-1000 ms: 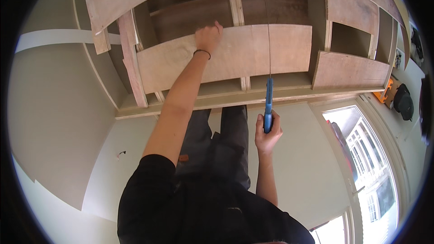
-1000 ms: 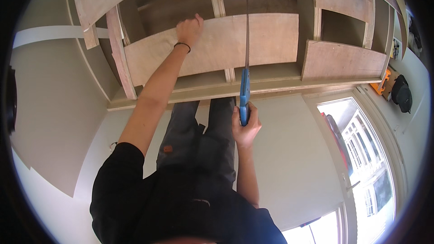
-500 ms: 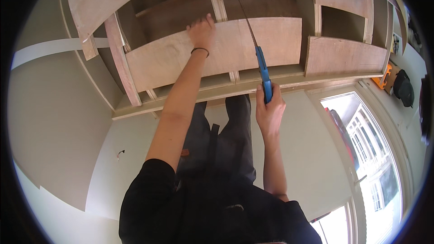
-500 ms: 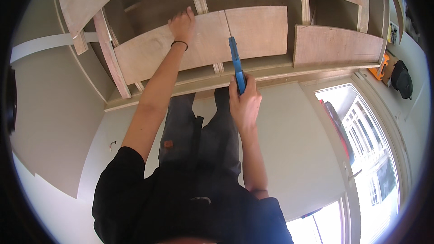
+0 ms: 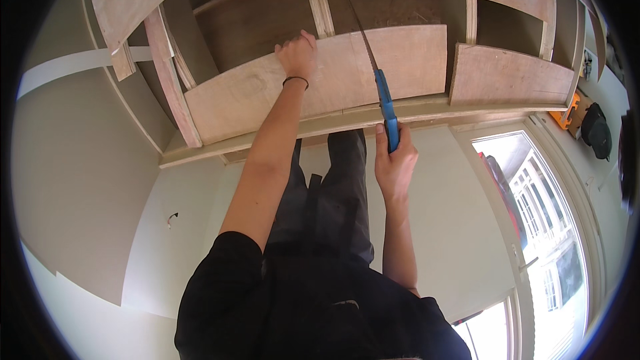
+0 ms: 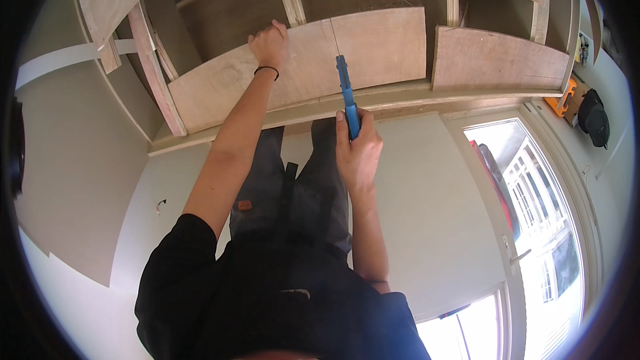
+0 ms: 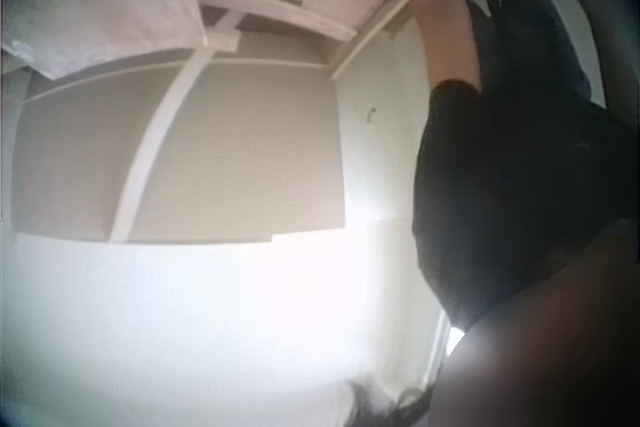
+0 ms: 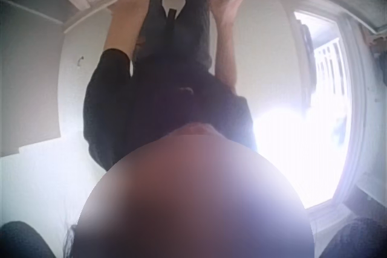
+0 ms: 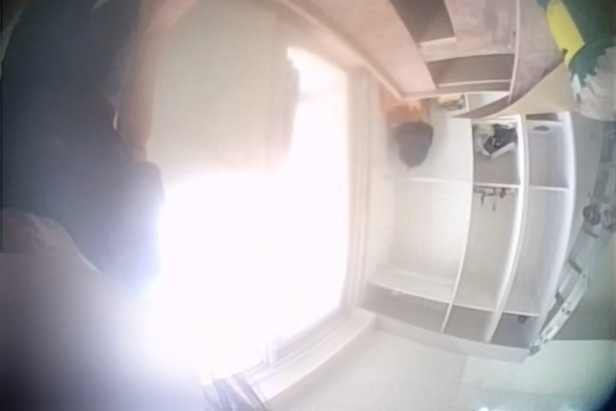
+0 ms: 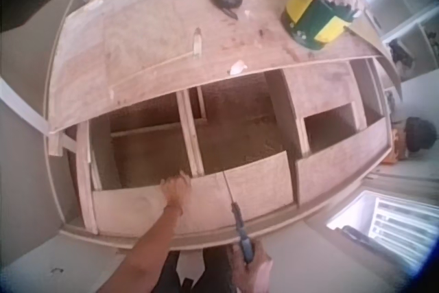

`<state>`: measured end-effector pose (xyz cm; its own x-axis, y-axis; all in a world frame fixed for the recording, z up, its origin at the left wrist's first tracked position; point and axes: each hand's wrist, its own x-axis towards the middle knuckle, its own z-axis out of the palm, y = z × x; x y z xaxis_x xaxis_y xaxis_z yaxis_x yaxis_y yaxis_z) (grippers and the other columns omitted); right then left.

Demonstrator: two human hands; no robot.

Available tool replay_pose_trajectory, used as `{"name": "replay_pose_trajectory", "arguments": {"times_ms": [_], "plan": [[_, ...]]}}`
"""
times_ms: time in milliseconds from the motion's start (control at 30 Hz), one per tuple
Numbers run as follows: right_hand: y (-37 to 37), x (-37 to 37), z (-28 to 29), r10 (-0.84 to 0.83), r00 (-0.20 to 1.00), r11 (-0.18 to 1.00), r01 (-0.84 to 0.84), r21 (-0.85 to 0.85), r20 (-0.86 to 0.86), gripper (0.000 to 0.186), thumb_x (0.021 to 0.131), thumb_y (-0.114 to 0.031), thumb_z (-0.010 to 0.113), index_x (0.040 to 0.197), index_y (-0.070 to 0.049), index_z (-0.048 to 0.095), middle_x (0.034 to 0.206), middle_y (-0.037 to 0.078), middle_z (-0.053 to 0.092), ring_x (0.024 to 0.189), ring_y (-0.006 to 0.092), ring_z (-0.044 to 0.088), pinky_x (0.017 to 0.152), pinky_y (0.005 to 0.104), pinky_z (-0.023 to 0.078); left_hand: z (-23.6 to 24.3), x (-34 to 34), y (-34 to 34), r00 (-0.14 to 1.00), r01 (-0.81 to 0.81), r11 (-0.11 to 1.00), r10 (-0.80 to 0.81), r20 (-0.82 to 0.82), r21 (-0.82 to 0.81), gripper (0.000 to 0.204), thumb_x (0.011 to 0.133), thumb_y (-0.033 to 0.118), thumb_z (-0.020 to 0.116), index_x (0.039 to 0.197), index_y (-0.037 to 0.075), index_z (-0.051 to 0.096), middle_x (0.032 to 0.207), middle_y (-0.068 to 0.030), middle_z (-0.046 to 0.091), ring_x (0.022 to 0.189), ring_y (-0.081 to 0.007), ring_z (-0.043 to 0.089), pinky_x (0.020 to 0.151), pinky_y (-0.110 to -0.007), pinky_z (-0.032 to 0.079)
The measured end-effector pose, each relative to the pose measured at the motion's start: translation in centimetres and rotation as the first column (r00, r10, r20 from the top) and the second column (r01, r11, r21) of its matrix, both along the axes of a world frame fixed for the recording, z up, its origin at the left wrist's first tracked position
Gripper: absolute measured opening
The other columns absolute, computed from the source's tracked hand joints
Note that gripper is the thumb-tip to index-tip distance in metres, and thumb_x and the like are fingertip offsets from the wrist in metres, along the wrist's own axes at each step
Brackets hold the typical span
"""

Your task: The person measures a wooden board with a tape measure, marks it with a pencil, and then uses a hand saw to cut the board along the marked line. The person handles the board and tools directly without visible power tools.

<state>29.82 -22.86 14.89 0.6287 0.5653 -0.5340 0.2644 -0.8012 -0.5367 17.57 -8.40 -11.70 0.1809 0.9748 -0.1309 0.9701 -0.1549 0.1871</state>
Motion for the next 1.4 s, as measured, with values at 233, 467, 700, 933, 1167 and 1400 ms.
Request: {"name": "replay_pose_trajectory", "arguments": {"times_ms": [233, 467, 700, 933, 1167, 1400], "plan": [[-0.9, 0.5, 0.0, -0.024, 0.999, 0.999, 0.025, 0.029, -0.027, 0.026, 0.096, -0.022, 0.065, 0.098, 0.004, 0.060, 0.063, 0.013, 0.056, 0.053, 0.0224, 0.055, 0.054, 0.0352, 0.045, 0.0, -0.2, -2.4, 0.997, 0.065, 0.998, -0.065, 0.028, -0.009, 0.047, 0.092, 0.024, 0.048, 0.051, 0.008, 0.063, 0.059, -0.0144, 0.065, 0.057, -0.0312, 0.063, 0.066, -0.046, 0.046], [-3.0, 0.7, -0.4, 0.107, 0.993, 0.993, -0.109, 0.048, 0.040, 0.024, 0.095, -0.018, 0.065, 0.102, 0.004, 0.061, 0.069, 0.016, 0.060, 0.057, 0.0290, 0.058, 0.056, 0.0373, 0.047, 0.8, 1.5, -2.1, 0.988, 0.019, 0.999, -0.012, 0.154, -0.040, 0.038, 0.095, 0.035, 0.048, 0.078, 0.005, 0.063, 0.074, -0.0142, 0.065, 0.071, -0.0322, 0.065, 0.070, -0.048, 0.046], [-2.2, 0.5, -1.0, 0.140, 0.988, 0.990, -0.138, -0.033, 0.061, 0.025, 0.095, -0.021, 0.065, 0.100, 0.003, 0.062, 0.066, 0.016, 0.058, 0.055, 0.0258, 0.056, 0.055, 0.0366, 0.047, 0.8, 4.4, -2.8, 0.982, -0.115, 0.993, 0.115, 0.149, -0.010, 0.040, 0.084, 0.047, 0.061, 0.078, 0.007, 0.055, 0.070, -0.0114, 0.063, 0.067, -0.0293, 0.062, 0.072, -0.041, 0.039], [-2.0, -0.1, -1.4, 0.161, 0.986, 0.986, -0.159, -0.046, 0.045, 0.025, 0.094, -0.020, 0.067, 0.100, 0.004, 0.062, 0.069, 0.017, 0.062, 0.056, 0.0314, 0.063, 0.054, 0.0380, 0.050, 0.7, 4.5, -2.7, 0.979, -0.155, 0.988, 0.156, 0.134, -0.020, 0.038, 0.080, 0.045, 0.063, 0.077, 0.008, 0.055, 0.065, -0.0108, 0.064, 0.061, -0.0279, 0.061, 0.070, -0.039, 0.038], [-2.2, 0.1, -1.5, 0.181, 0.983, 0.982, -0.180, -0.063, 0.004, 0.023, 0.093, -0.017, 0.066, 0.101, 0.003, 0.059, 0.068, 0.018, 0.062, 0.056, 0.0322, 0.063, 0.053, 0.0392, 0.050, 0.4, 4.4, -2.7, 0.972, -0.174, 0.984, 0.179, 0.151, -0.047, 0.039, 0.080, 0.045, 0.063, 0.077, 0.007, 0.054, 0.064, -0.0129, 0.064, 0.054, -0.0301, 0.059, 0.068, -0.039, 0.039], [-4.1, 0.4, 1.8, 0.201, 0.980, 0.977, -0.200, -0.070, 0.004, 0.022, 0.092, -0.016, 0.067, 0.100, 0.003, 0.057, 0.064, 0.015, 0.059, 0.052, 0.0294, 0.061, 0.049, 0.0369, 0.047, 0.6, 4.4, -2.6, 0.973, -0.175, 0.979, 0.188, 0.130, -0.105, 0.041, 0.081, 0.047, 0.061, 0.077, 0.007, 0.055, 0.068, -0.0142, 0.067, 0.055, -0.0319, 0.060, 0.067, -0.040, 0.039]]}}
